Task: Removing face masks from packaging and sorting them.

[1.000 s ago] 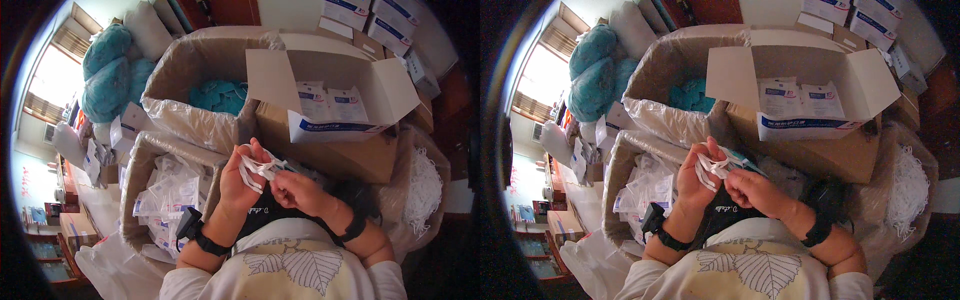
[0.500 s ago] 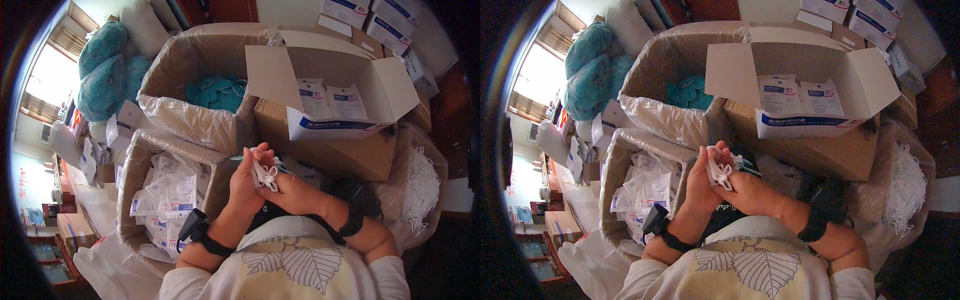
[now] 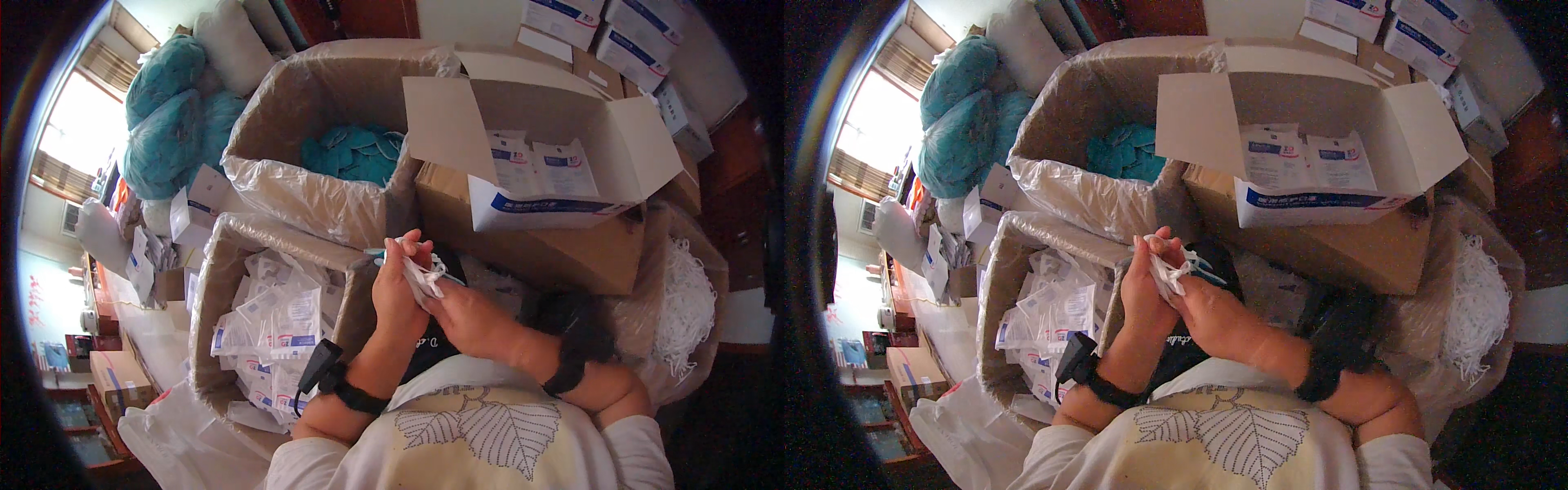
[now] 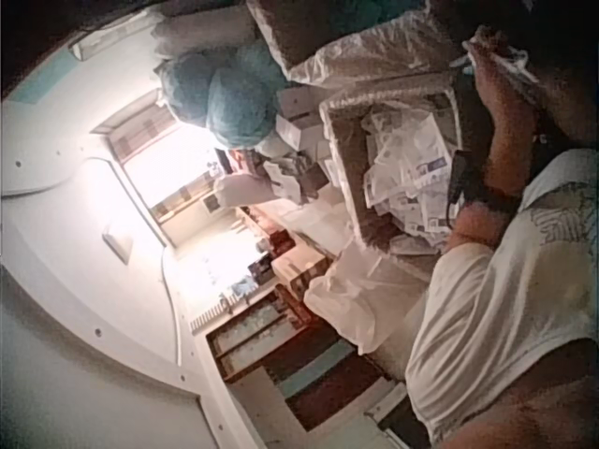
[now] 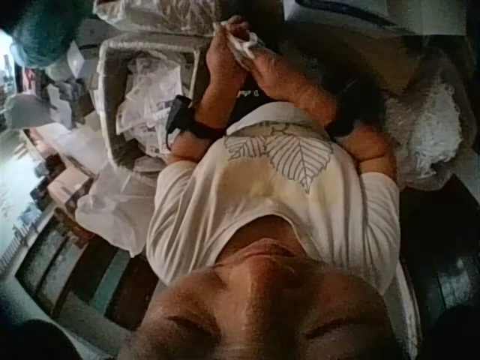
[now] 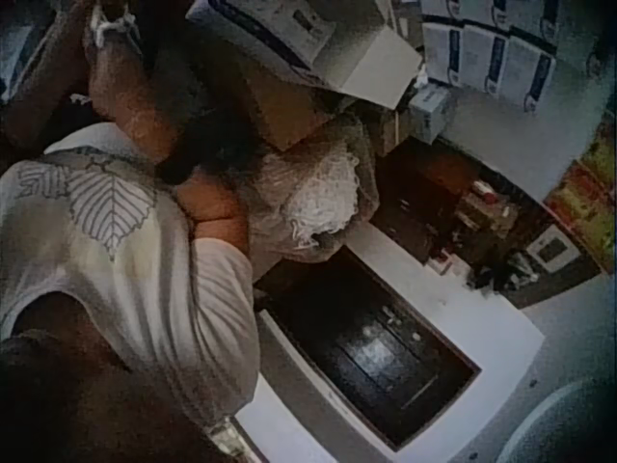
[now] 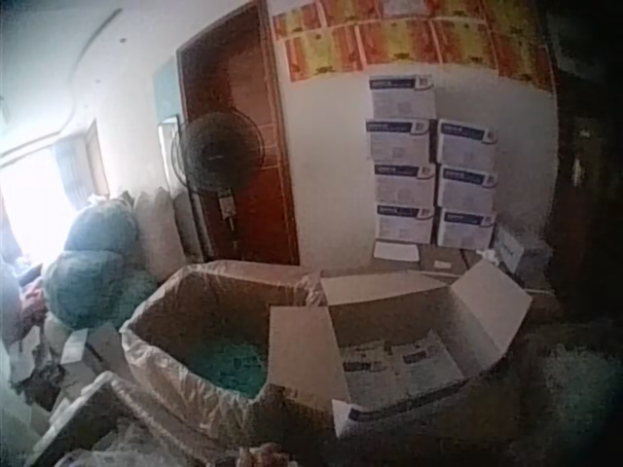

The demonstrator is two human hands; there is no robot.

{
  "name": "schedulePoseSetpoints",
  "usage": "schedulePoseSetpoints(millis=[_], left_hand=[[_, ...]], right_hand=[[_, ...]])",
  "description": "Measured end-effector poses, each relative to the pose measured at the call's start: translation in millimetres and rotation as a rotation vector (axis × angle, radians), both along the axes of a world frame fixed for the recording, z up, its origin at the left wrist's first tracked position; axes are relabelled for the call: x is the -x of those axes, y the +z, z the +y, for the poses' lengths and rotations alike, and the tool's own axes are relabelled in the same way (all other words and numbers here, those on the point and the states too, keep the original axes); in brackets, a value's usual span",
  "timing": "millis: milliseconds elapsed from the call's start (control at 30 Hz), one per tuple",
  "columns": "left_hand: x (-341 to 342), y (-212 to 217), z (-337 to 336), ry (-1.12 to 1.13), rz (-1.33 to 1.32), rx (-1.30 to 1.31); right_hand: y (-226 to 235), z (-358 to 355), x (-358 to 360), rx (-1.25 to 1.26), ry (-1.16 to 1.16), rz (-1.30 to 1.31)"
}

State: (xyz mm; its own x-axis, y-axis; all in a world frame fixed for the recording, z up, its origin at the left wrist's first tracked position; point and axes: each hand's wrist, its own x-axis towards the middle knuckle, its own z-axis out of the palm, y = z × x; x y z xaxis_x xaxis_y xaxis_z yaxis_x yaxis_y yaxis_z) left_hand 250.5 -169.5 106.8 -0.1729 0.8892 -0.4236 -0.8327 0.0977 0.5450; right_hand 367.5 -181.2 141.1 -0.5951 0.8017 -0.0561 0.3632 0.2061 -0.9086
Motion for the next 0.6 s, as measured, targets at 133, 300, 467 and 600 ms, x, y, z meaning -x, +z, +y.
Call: schedulePoseSetpoints(millis=[133, 300, 467, 600], left_hand=[[-6.5, 9.5, 1.7, 0.078, 0.119, 0.143], [-6.5, 5.8, -4.6, 0.04, 0.269, -0.044], [-11.8, 6.6, -12.0, -0.031, 0.477, -0.166], [-12.3, -3.7, -15.9, -0.065, 0.631, -0.252]], right_hand=[[-13.5, -7.2, 6.5, -0.124, -0.012, 0.037], [-2.6, -5.5, 2.8, 0.172, -0.054, -0.001], [-24.8, 4.1, -6.6, 0.315, -0.033, 0.204], [-25.9, 9.6, -12.8, 0.326, 0.075, 0.061]])
